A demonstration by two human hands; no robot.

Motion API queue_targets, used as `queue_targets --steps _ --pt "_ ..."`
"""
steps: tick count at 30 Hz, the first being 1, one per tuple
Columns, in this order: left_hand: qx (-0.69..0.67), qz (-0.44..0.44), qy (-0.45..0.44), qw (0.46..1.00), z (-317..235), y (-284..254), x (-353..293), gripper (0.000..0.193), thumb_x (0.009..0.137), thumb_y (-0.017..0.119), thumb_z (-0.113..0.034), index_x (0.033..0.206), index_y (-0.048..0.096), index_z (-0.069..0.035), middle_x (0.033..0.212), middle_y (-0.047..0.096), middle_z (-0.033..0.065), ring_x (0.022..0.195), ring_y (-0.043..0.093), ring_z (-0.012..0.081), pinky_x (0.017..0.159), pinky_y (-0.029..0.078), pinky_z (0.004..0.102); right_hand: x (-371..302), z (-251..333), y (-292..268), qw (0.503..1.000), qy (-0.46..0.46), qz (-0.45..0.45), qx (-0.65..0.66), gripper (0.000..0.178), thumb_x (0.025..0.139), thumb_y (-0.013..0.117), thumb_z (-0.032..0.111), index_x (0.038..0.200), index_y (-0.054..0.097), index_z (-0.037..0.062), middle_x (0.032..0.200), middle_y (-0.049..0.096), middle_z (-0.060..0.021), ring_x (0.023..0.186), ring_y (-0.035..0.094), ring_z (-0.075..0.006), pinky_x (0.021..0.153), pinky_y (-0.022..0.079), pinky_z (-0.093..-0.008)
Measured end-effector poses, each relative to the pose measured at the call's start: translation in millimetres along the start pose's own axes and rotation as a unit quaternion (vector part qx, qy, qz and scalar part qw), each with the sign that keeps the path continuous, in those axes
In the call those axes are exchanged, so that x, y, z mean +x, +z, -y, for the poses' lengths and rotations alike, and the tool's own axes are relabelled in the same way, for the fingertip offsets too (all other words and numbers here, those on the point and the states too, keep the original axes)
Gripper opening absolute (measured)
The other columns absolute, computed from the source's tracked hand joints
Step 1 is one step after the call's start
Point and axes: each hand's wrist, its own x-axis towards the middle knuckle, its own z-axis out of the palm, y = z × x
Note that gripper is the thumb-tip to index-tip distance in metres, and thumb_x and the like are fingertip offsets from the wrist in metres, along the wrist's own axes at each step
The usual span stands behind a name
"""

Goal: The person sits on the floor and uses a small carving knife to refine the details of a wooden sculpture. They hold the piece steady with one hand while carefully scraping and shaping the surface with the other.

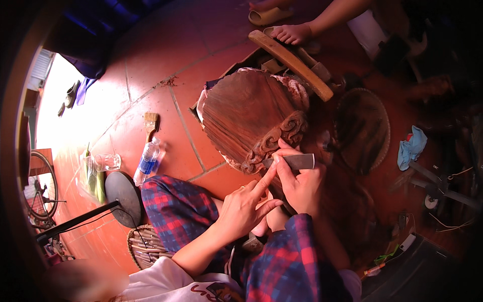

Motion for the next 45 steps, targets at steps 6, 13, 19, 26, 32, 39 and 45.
queue_targets --steps 6,13,19,26,32,39,45 --pt "0.008 0.023 -0.012 1.000 -1.5 2.1 -4.9 0.078 0.088 0.066 -0.044 0.154 0.029 -0.023 0.078 0.056 0.0128 0.066 0.063 0.0319 0.060 0.051 0.0422 0.2 -3.0 -4.7 0.995 -0.098 0.008 -0.014 0.009 0.090 0.063 0.000 0.093 0.068 -0.0068 0.093 0.072 -0.0154 0.108 0.067 -0.0262 0.091 0.052 -0.0352" --pt "0.021 0.039 -0.014 0.999 -5.7 1.4 -2.4 0.084 0.085 0.072 -0.043 0.152 0.033 -0.011 0.089 0.064 0.0136 0.078 0.068 0.0275 0.066 0.054 0.0377 3.3 -11.6 -10.1 0.991 -0.130 0.019 -0.001 0.008 0.089 0.065 0.006 0.092 0.069 -0.0007 0.084 0.072 -0.0156 0.104 0.069 -0.0306 0.090 0.052 -0.0379" --pt "0.035 0.022 -0.021 0.999 -6.4 9.2 6.3 0.082 0.084 0.074 -0.039 0.150 0.037 -0.007 0.090 0.065 0.0128 0.077 0.067 0.0252 0.067 0.055 0.0358 5.2 -2.5 -8.0 0.998 0.003 0.017 0.062 0.010 0.091 0.065 0.007 0.093 0.071 -0.0012 0.092 0.074 -0.0147 0.113 0.065 -0.0306 0.102 0.045 -0.0428" --pt "0.021 0.015 -0.021 0.999 -5.6 5.1 2.7 0.081 0.085 0.072 -0.040 0.150 0.036 -0.009 0.088 0.063 0.0124 0.074 0.066 0.0257 0.065 0.054 0.0370 5.4 -0.7 -4.8 1.000 -0.021 0.006 0.014 0.008 0.087 0.067 0.006 0.090 0.068 -0.0016 0.085 0.071 -0.0158 0.102 0.070 -0.0314 0.078 0.056 -0.0379" --pt "-0.008 -0.016 -0.002 1.000 -4.8 5.9 -2.9 0.079 0.087 0.068 -0.045 0.151 0.036 -0.013 0.078 0.059 0.0109 0.069 0.065 0.0278 0.060 0.052 0.0398 4.6 -4.2 -6.5 0.992 -0.108 0.024 -0.058 0.010 0.089 0.067 0.007 0.091 0.070 -0.0023 0.092 0.072 -0.0207 0.100 0.071 -0.0302 0.073 0.056 -0.0327" --pt "0.006 -0.012 -0.001 1.000 -5.1 6.6 -1.5 0.081 0.087 0.067 -0.048 0.153 0.033 -0.014 0.078 0.058 0.0114 0.068 0.064 0.0291 0.060 0.052 0.0404 3.8 -3.0 -4.7 0.995 -0.085 0.006 -0.051 0.010 0.089 0.066 0.005 0.091 0.069 -0.0035 0.084 0.072 -0.0169 0.104 0.069 -0.0294 0.078 0.055 -0.0333" --pt "0.014 -0.013 -0.006 1.000 -1.9 10.7 5.7 0.081 0.087 0.067 -0.047 0.153 0.033 -0.016 0.077 0.054 0.0117 0.067 0.062 0.0308 0.061 0.050 0.0418 3.2 -3.8 -0.9 0.997 -0.062 -0.033 0.007 0.008 0.088 0.065 0.005 0.092 0.068 -0.0019 0.093 0.071 -0.0213 0.094 0.071 -0.0337 0.076 0.056 -0.0373"
